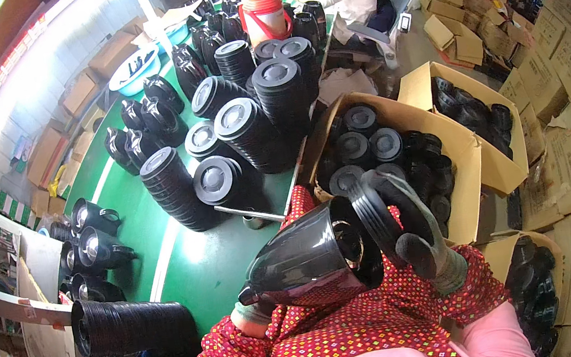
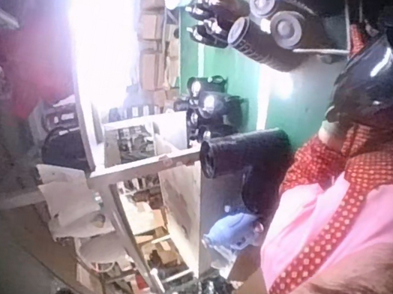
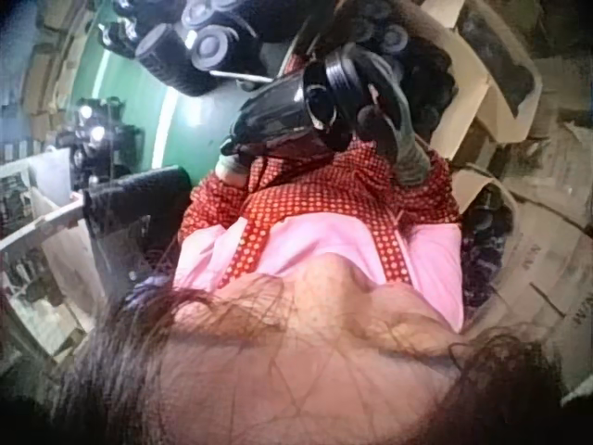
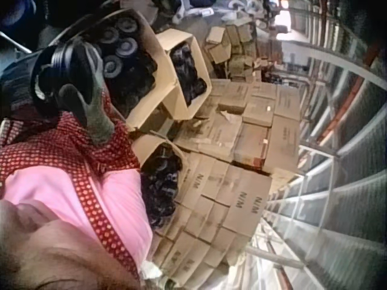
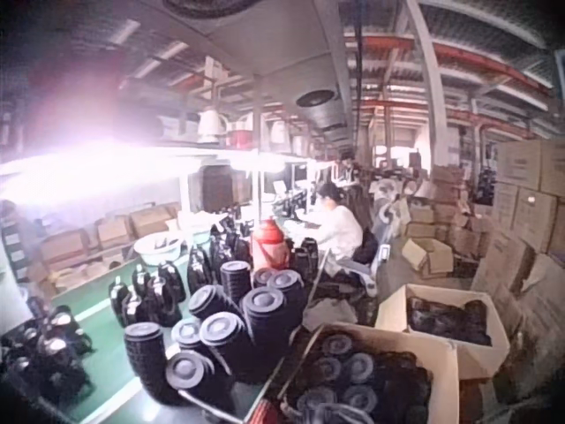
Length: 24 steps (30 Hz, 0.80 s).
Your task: The person repeatedly picks up black cylindrical containers and circular lids from a green worktable, inserts the lids into the containers, and places the assembled units into a cardboard box. The process is performed one at a time with gloved hands.
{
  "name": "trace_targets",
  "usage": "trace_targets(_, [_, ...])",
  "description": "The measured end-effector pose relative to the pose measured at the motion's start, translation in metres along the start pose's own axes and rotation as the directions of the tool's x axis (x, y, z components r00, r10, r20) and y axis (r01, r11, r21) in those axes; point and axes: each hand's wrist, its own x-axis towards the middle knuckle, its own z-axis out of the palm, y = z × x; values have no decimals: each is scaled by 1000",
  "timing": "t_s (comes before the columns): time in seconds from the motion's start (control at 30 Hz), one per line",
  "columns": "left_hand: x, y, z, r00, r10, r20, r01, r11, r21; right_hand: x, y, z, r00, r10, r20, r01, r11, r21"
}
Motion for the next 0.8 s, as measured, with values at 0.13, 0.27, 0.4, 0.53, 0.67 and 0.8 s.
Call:
trace_targets(0.13, [-2,-11,0,999,-40,-13,39,995,-91,-8,7,-3,979,-189,74,202,878,-433])
trace_targets(0.27, [-11,-24,-8,997,-56,-59,45,983,-176,-12,10,1,965,-220,142,261,864,-432])
trace_targets(0.4, [-24,-24,-21,985,-27,-168,-7,980,-201,-19,19,4,966,-226,123,257,887,-385])
trace_targets(0.53, [-52,9,-46,868,241,-434,-197,970,145,-18,20,5,999,48,-21,-50,994,-97])
trace_targets(0.67, [-63,108,12,701,693,168,-318,93,944,-14,46,-8,841,525,128,-516,711,477])
trace_targets(0.8, [-73,91,-7,800,599,-46,-255,408,877,-1,31,-25,838,468,281,-537,799,271])
